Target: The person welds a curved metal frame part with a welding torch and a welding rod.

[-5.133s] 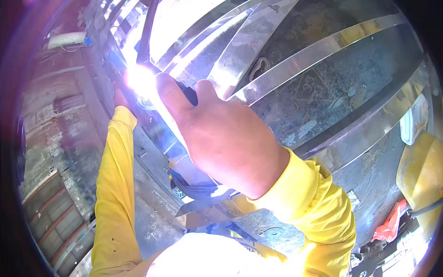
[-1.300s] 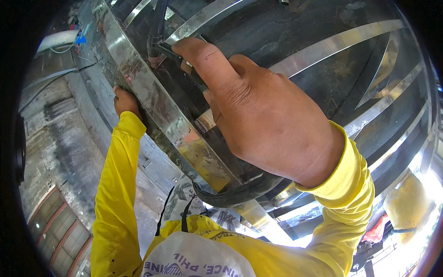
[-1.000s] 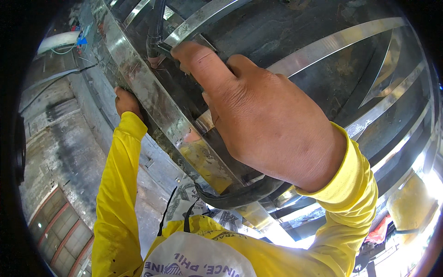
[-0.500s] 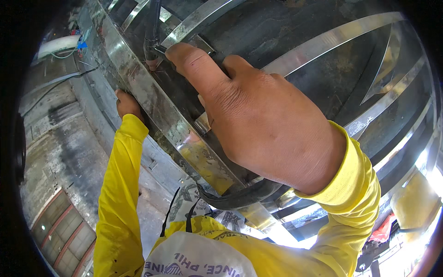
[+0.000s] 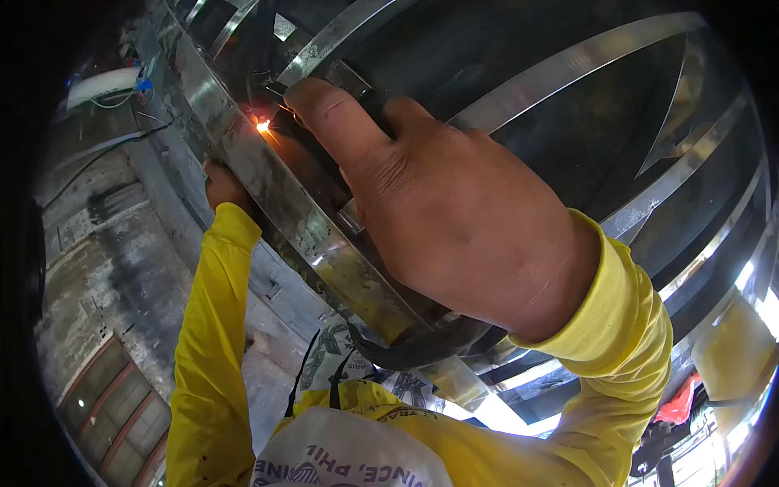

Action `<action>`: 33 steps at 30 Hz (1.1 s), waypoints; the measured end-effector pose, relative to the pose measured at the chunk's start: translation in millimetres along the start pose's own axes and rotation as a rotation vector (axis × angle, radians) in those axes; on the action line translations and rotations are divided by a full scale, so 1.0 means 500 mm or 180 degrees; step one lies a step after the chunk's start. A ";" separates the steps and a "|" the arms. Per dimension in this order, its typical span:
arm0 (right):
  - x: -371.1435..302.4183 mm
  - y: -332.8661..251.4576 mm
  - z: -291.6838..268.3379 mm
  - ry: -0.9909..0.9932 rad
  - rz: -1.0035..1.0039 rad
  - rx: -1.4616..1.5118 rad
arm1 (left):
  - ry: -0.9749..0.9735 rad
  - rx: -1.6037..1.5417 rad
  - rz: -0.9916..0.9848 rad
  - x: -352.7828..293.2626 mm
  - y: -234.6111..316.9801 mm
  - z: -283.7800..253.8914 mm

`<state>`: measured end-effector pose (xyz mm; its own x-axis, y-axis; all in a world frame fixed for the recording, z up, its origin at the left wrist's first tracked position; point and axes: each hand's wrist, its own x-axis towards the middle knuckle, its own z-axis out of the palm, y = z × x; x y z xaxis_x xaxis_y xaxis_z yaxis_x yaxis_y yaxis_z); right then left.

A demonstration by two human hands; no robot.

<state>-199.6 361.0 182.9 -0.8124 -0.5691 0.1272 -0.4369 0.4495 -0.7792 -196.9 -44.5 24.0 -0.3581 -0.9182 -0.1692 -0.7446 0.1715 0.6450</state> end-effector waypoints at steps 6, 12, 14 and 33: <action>-0.003 0.002 0.003 -0.0069 0.0084 -0.0186 | -0.0030 -0.0064 -0.0050 -0.004 -0.012 0.008; 0.032 -0.047 -0.018 0.0025 -0.0582 0.0365 | 0.0229 0.1018 0.1933 0.448 -0.183 -0.233; 0.002 0.018 0.014 -0.0286 -0.0138 -0.0040 | -0.0639 -0.0105 0.0756 0.180 -0.223 0.056; 0.006 0.002 -0.004 -0.0306 -0.0064 0.0006 | -0.0647 -0.0995 -0.0094 0.097 -0.053 -0.016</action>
<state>-203.3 361.4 183.7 -0.7627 -0.6414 0.0834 -0.4519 0.4361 -0.7782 -190.3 -96.5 4.6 -0.4669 -0.8262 -0.3153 -0.5596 -0.0001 0.8288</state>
